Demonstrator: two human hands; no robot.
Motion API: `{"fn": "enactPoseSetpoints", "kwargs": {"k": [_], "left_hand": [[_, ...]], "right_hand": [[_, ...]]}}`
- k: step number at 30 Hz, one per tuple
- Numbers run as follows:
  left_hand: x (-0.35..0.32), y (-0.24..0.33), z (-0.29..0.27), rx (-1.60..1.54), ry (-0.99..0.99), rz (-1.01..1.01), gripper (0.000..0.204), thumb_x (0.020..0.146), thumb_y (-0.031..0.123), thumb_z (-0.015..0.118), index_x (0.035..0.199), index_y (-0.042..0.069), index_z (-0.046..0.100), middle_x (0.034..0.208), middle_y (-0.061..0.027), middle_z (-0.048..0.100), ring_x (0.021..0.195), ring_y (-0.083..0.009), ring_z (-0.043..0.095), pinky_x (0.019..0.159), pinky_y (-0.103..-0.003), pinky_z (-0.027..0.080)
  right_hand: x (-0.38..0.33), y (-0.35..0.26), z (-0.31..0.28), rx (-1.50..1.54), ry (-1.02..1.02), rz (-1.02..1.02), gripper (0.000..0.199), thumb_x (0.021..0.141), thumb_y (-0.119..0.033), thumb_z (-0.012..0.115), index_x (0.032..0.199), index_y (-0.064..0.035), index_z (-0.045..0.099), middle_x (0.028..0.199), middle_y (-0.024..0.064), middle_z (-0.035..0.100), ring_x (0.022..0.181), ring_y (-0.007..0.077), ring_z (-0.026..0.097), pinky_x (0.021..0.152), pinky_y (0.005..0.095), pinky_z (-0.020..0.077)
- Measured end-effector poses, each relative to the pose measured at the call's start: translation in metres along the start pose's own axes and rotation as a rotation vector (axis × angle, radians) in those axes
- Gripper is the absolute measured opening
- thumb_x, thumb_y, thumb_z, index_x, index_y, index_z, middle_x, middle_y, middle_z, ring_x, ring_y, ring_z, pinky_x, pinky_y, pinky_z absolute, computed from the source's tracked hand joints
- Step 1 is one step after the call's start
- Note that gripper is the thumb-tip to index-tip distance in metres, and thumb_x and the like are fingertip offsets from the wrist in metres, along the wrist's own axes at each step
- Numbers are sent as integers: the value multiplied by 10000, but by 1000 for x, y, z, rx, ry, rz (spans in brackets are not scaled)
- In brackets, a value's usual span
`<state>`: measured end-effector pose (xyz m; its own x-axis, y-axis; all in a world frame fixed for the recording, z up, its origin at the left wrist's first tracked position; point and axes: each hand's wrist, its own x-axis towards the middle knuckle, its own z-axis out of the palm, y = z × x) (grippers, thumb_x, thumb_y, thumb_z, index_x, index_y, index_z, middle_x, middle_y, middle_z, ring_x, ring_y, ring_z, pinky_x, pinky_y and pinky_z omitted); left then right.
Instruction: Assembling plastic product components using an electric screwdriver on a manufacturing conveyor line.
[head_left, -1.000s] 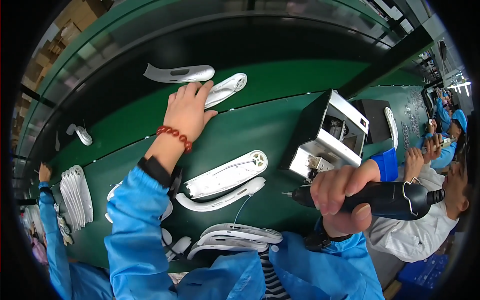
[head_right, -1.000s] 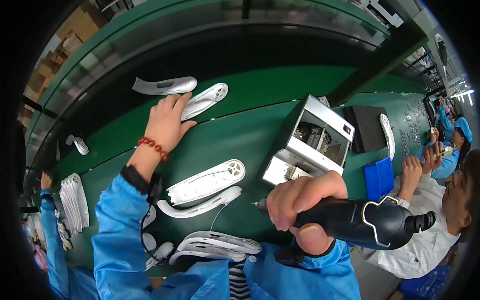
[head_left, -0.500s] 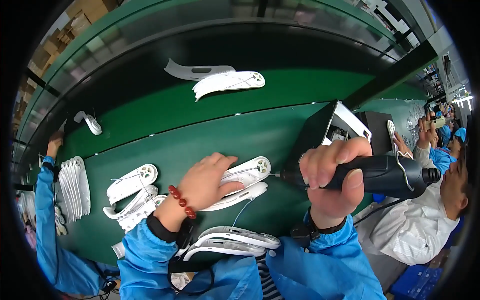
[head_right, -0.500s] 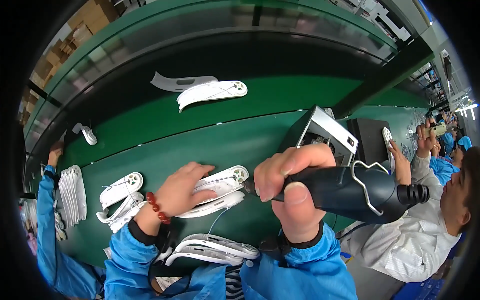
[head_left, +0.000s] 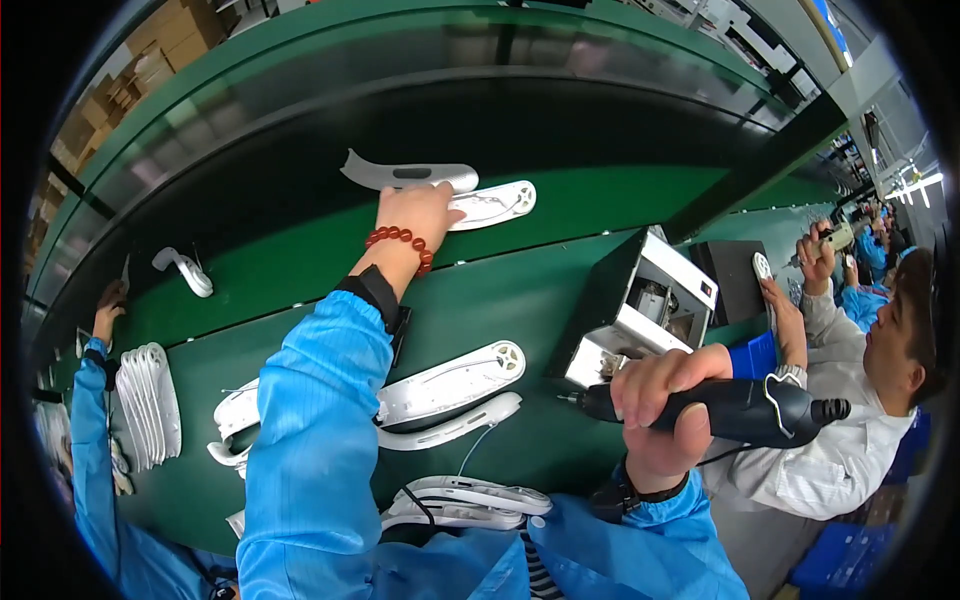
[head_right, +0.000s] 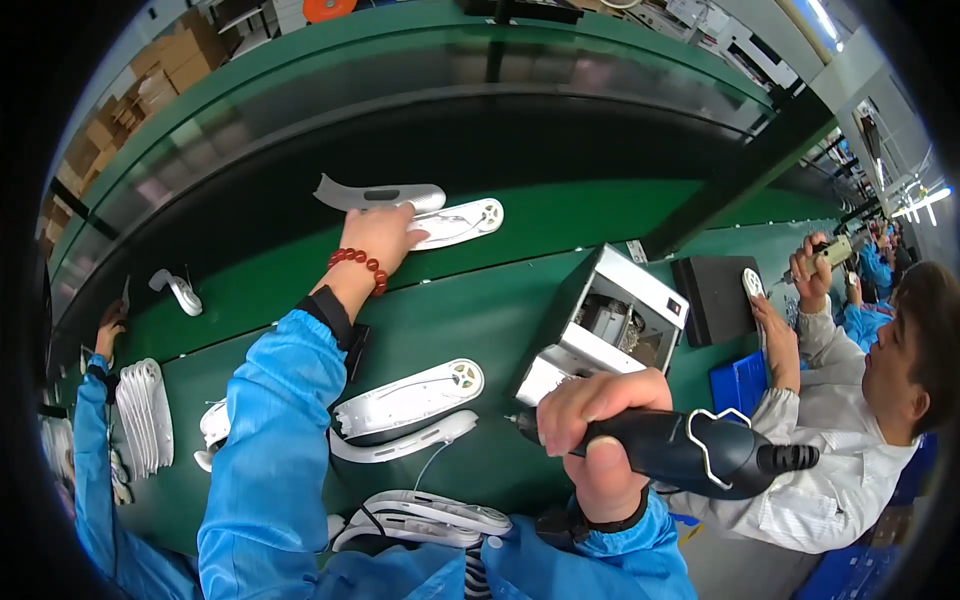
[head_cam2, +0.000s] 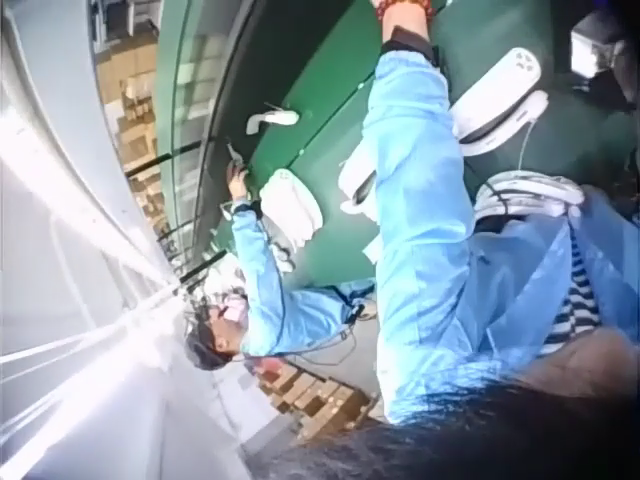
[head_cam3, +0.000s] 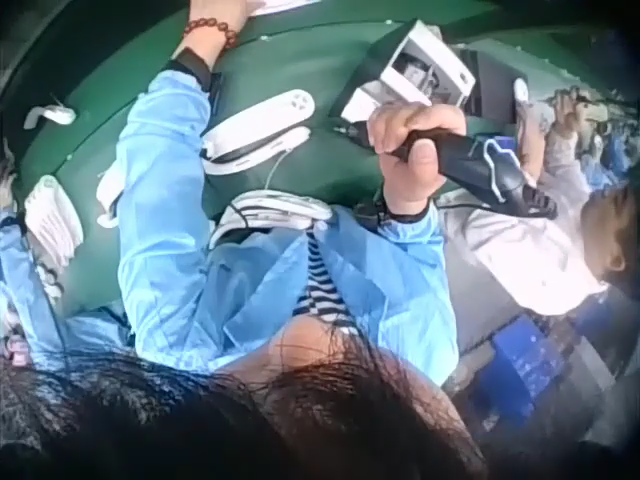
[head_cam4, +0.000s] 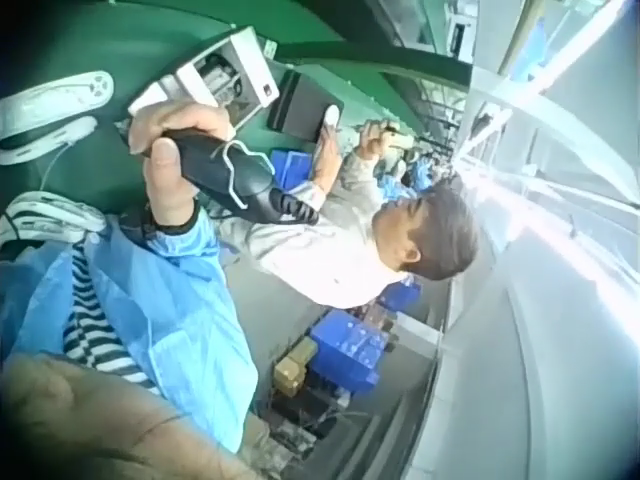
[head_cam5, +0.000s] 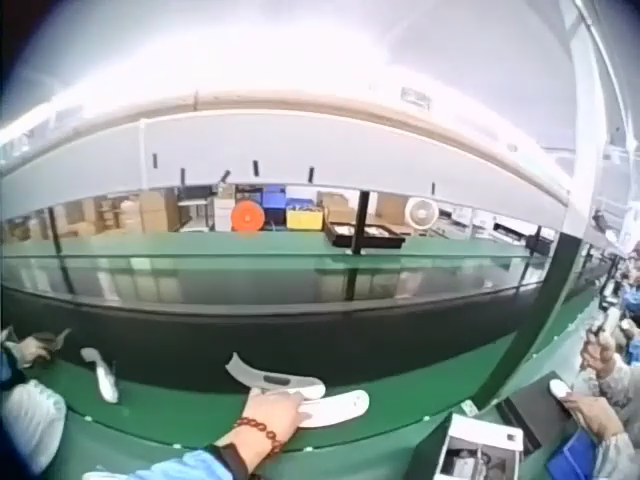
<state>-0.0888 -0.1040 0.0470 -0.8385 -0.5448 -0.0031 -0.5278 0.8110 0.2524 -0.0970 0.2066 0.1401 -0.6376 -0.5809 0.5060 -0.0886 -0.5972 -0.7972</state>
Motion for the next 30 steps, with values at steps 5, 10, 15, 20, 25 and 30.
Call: {"fn": "enactPoseSetpoints", "kwargs": {"k": [5,10,15,20,25,30], "left_hand": [[-7,-19,7,181,114,-17,272,927,370,585,1006,121,659,1025,-56,672,1063,-246,590,850,-475,387],[-34,-35,-6,277,166,-92,320,917,329,612,1151,111,607,1180,-78,614,1126,-281,557,949,-518,386],[-93,8,-31,-204,125,205,339,893,244,649,1151,29,607,1134,-172,619,1076,-366,579,914,-423,466],[-190,33,-23,-273,-197,137,461,876,336,664,1198,19,577,1087,-193,636,1036,-375,602,881,-430,484],[-208,18,-9,-322,-204,185,322,844,315,681,1007,45,614,847,-137,667,782,-353,646,676,-445,509],[-215,17,-7,-313,-180,226,242,837,289,686,909,66,626,780,-108,653,718,-333,640,621,-424,506]], "right_hand": [[-6,4,-3,171,-12,114,326,885,-200,711,1026,-55,455,750,91,572,656,186,551,613,359,466],[3,3,12,44,69,108,397,886,-353,709,983,-62,457,644,51,531,506,165,504,488,315,421],[14,12,8,174,-10,47,335,913,-272,678,1023,-49,454,706,75,544,612,177,539,600,345,464],[23,44,26,222,1,106,305,923,-236,659,1014,-45,439,705,87,535,598,169,524,601,340,468],[14,66,31,156,-6,122,288,919,-189,654,1013,-31,432,712,97,547,601,170,531,611,343,479],[11,67,30,117,-2,179,280,916,-173,656,1009,-27,435,715,112,571,610,174,546,610,343,481]]}}
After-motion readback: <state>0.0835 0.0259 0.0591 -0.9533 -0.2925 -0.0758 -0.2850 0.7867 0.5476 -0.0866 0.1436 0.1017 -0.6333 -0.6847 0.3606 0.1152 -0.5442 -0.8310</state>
